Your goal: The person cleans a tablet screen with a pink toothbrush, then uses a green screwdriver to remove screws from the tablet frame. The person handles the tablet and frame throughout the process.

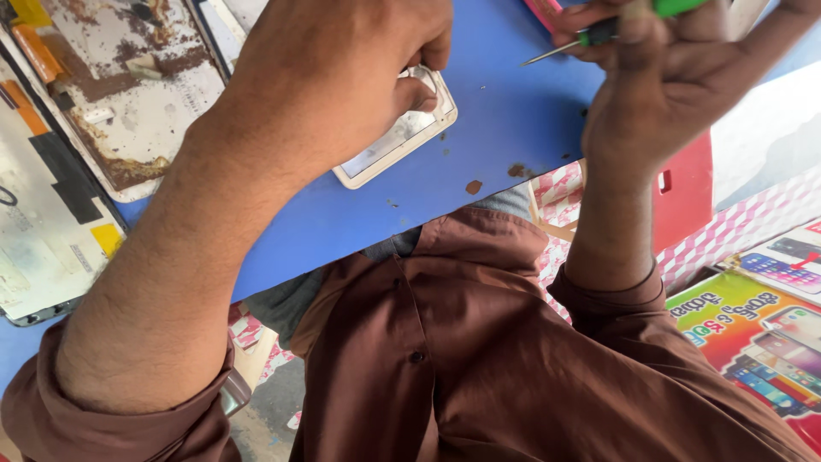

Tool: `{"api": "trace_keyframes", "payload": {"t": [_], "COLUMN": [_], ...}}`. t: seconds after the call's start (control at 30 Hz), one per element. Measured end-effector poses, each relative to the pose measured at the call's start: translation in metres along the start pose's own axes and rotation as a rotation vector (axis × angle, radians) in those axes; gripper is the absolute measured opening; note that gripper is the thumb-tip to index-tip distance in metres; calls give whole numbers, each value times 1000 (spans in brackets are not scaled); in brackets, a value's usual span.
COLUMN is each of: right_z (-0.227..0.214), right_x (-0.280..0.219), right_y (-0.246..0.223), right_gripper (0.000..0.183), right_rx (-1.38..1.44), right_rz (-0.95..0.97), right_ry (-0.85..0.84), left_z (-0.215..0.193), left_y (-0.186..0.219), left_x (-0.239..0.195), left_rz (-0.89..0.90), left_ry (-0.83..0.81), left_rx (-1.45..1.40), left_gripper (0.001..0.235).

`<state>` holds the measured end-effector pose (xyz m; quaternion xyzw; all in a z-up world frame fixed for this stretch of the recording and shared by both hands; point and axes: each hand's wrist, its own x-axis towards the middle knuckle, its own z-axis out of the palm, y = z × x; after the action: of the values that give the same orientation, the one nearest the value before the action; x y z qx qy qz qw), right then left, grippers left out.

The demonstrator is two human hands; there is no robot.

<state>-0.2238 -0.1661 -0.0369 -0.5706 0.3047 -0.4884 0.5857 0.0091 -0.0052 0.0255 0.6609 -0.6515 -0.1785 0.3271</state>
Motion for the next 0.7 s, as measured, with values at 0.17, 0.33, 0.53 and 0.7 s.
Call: {"api": "trace_keyframes", "payload": {"t": [0.17,0.33,0.53,0.7], "right_z": [13,32,34,29], "right_x": [-1,12,12,7], "right_y": [-17,-34,-33,-37], "right_gripper": [97,102,90,92], "right_rx": [-101,12,13,-114], "right_rz": [-61,199,282,184], "right_ry": [-264,-75,-10,-232], "left_z": [-7,-26,-64,-58], "left_y": [11,27,60,71], "left_x": [-3,-12,-26,-51], "left_rz": [81,84,29,-71], "left_ry": [34,34,-9,57], "left_rx": [169,345,408,325], "left_gripper": [22,19,32,35]}}
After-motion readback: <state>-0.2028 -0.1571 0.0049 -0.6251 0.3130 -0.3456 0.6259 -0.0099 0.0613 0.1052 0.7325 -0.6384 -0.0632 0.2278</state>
